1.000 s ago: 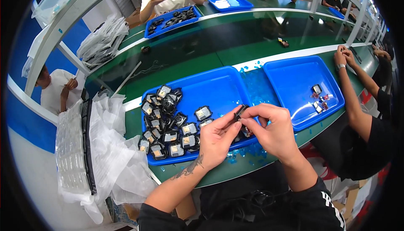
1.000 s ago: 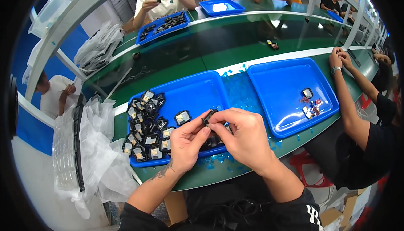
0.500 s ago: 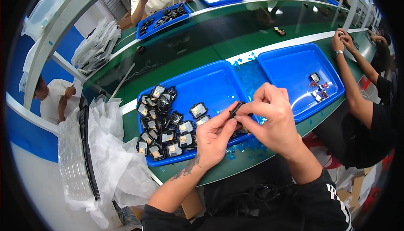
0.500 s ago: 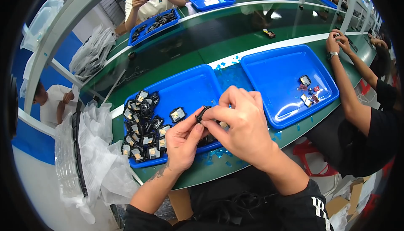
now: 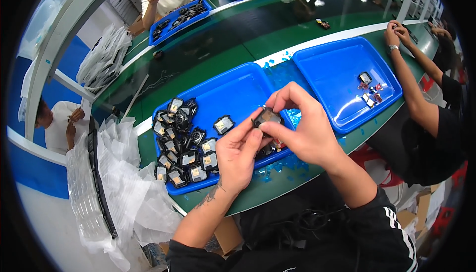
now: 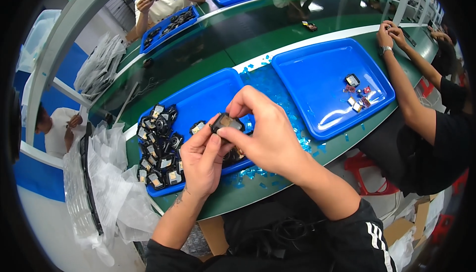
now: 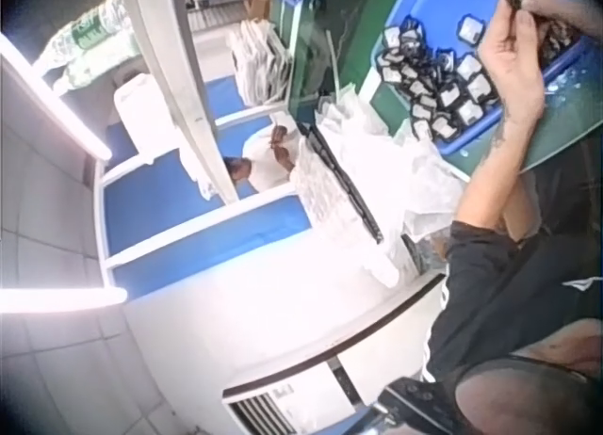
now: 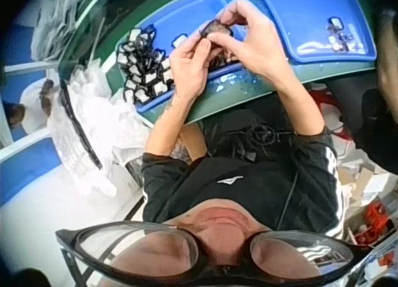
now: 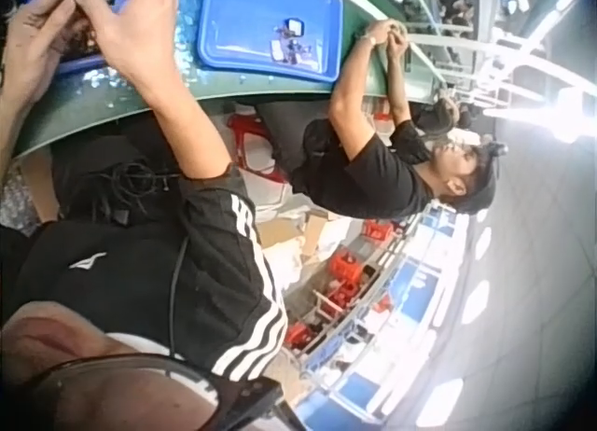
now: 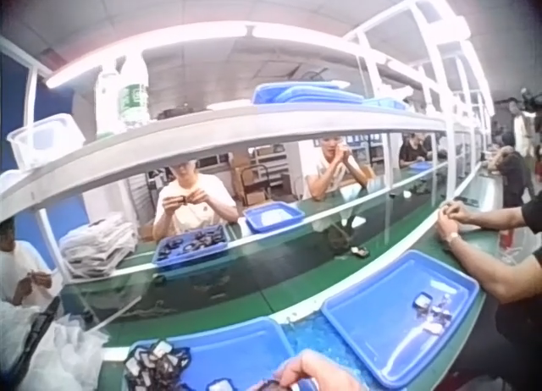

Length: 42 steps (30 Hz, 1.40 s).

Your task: Assembling small electronic components, possibly batteries or sensors, on an industrial assembly line.

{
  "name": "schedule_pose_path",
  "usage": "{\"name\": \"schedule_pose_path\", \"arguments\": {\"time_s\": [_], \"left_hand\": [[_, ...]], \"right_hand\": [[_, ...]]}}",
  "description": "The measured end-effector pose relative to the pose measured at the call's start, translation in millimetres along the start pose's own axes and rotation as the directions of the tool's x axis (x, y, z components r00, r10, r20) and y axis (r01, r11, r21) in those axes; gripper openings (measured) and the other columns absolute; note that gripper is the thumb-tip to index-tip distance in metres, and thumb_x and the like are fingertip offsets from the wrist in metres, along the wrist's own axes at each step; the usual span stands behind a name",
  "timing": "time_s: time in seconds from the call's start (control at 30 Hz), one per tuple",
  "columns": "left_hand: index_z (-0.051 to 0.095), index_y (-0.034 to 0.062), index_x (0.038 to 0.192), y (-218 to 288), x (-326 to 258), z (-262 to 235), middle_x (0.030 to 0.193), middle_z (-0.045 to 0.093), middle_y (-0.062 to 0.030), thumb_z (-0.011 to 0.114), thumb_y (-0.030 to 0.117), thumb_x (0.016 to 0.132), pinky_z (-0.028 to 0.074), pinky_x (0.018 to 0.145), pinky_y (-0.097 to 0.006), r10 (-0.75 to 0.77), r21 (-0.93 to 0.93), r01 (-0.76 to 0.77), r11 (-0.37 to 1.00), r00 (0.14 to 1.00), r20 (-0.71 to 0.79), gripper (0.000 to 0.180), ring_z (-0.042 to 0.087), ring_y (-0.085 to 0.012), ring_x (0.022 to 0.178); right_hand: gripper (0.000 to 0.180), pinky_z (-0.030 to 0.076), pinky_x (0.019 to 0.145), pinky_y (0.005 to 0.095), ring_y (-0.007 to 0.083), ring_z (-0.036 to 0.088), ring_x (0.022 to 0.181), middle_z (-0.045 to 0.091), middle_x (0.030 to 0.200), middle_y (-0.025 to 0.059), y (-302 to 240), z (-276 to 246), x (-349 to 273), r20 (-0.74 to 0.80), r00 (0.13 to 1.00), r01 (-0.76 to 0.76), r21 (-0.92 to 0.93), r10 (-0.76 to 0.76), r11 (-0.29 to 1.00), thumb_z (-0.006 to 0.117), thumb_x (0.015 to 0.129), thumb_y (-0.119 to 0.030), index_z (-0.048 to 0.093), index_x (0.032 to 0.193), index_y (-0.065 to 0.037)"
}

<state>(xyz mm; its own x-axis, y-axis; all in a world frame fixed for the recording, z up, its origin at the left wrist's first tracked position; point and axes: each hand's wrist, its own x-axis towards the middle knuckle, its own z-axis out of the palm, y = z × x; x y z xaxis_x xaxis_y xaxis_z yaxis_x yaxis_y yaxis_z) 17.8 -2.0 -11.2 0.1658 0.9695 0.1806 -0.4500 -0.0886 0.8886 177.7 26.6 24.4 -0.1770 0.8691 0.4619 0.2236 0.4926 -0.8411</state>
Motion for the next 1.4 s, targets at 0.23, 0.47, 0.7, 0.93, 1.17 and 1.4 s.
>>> {"name": "schedule_pose_path", "arguments": {"time_s": [0.23, 0.47, 0.7, 0.93, 1.17, 1.4], "left_hand": [[0.047, -0.0016, 0.136, -1, -1, 4, 0.121, 0.06, -0.0127, 0.05, 0.004, 0.098, 0.052, 0.095, -0.034, 0.005, -0.11, -0.02, 0.994, 0.99, -0.138, 0.038, 0.06, -0.0181, 0.11], [0.062, 0.0017, 0.124, 7, -6, -4, 0.119, 0.06, -0.0135, 0.054, -0.004, 0.092, 0.051, 0.089, -0.029, 0.218, 0.416, -0.235, 0.878, 0.972, 0.09, 0.034, 0.061, -0.0193, 0.108], [0.069, 0.0042, 0.113, 10, -2, 1, 0.114, 0.063, -0.0144, 0.065, -0.003, 0.084, 0.058, 0.075, -0.029, 0.343, 0.66, -0.422, 0.622, 0.904, 0.254, 0.03, 0.068, -0.0222, 0.094], [0.071, 0.0034, 0.106, 7, -5, -1, 0.103, 0.065, -0.0112, 0.067, 0.0, 0.084, 0.056, 0.067, -0.029, 0.252, 0.678, -0.358, 0.642, 0.934, 0.255, 0.024, 0.069, -0.0213, 0.083], [0.072, 0.0017, 0.098, 7, -6, 2, 0.094, 0.066, -0.0084, 0.069, 0.003, 0.083, 0.052, 0.062, -0.025, 0.104, 0.666, -0.176, 0.725, 0.984, 0.147, 0.016, 0.067, -0.0171, 0.072], [0.069, -0.005, 0.101, 1, -4, -2, 0.098, 0.066, -0.0083, 0.065, -0.001, 0.087, 0.055, 0.07, -0.021, -0.158, 0.492, 0.095, 0.865, 0.983, 0.088, 0.015, 0.066, -0.0116, 0.085]], "right_hand": [[0.018, 0.054, 0.079, 0.0288, 0.0144, 0.067, 0.084, 0.068, 0.091, 0.0093, -2, -8, -32, 0.063, 0.974, -0.224, 0.147, 0.217, 0.963, 0.07, 0.084, -0.002, 0.065, 0.101, 0.004], [0.009, 0.055, 0.072, 0.0239, 0.0122, 0.067, 0.079, 0.069, 0.086, 0.0098, -10, -11, -28, 0.001, 0.968, -0.247, 0.216, 0.252, 0.945, 0.068, 0.085, 0.001, 0.066, 0.093, 0.006], [0.01, 0.053, 0.071, 0.0237, 0.0111, 0.064, 0.078, 0.067, 0.086, 0.0089, -4, -24, -25, 0.166, 0.942, -0.332, 0.365, 0.29, 0.87, 0.067, 0.087, -0.001, 0.064, 0.094, 0.006], [0.012, 0.052, 0.069, 0.0236, 0.0081, 0.059, 0.079, 0.061, 0.083, 0.0031, 1, -28, -22, 0.306, 0.899, -0.406, 0.317, 0.312, 0.857, 0.064, 0.091, -0.008, 0.058, 0.09, 0.002], [0.011, 0.052, 0.069, 0.0231, 0.0077, 0.058, 0.08, 0.06, 0.087, 0.0031, 0, -31, -26, 0.242, 0.935, -0.289, 0.104, 0.258, 0.952, 0.065, 0.09, -0.007, 0.06, 0.09, 0.002], [0.019, 0.052, 0.068, 0.0229, 0.0083, 0.06, 0.082, 0.062, 0.089, 0.0038, -14, -25, -29, 0.186, 0.942, -0.287, 0.017, 0.279, 0.958, 0.068, 0.085, -0.002, 0.062, 0.103, 0.001]]}}
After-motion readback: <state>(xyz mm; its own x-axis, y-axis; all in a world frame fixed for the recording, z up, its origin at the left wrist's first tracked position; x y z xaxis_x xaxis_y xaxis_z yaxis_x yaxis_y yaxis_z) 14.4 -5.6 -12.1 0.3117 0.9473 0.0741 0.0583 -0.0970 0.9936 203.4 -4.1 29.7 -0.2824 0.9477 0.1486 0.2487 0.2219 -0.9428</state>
